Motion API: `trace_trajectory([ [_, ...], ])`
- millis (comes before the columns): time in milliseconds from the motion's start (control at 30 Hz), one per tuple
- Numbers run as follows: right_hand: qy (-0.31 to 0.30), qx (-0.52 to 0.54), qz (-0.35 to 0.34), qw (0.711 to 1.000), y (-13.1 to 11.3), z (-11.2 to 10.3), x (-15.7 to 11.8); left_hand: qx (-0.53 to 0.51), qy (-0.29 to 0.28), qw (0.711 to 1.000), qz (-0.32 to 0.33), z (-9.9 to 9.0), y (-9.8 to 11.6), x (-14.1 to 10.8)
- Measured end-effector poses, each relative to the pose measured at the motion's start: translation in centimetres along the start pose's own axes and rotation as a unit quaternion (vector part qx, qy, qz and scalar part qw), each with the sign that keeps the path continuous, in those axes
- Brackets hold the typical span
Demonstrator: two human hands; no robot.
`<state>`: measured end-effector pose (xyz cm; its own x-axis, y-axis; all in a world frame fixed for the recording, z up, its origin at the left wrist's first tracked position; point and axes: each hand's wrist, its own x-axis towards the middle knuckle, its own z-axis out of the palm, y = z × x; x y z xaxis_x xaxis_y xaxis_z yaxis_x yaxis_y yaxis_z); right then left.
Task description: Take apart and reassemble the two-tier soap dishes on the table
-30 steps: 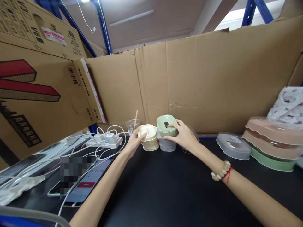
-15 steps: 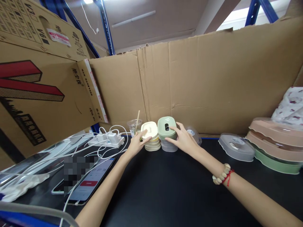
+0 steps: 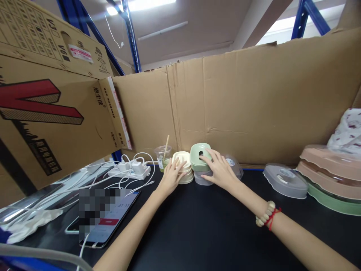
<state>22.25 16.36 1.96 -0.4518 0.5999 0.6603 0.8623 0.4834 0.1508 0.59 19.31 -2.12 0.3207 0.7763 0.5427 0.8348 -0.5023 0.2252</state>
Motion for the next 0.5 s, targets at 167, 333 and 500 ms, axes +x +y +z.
trace_trajectory([
  [167,0.005,0.017,-0.039,0.999,0.3,1.5,-0.3,0.056,0.002,0.995,0.082,0.6,0.3,-0.2],
  [333,0.007,0.076,0.016,0.997,0.0,1.4,-0.3,0.049,0.003,0.995,0.091,0.2,0.7,-0.3],
  [500,-0.009,0.101,0.081,0.992,-0.2,0.7,-0.1,0.037,0.021,0.995,0.087,-0.1,1.9,-0.6],
])
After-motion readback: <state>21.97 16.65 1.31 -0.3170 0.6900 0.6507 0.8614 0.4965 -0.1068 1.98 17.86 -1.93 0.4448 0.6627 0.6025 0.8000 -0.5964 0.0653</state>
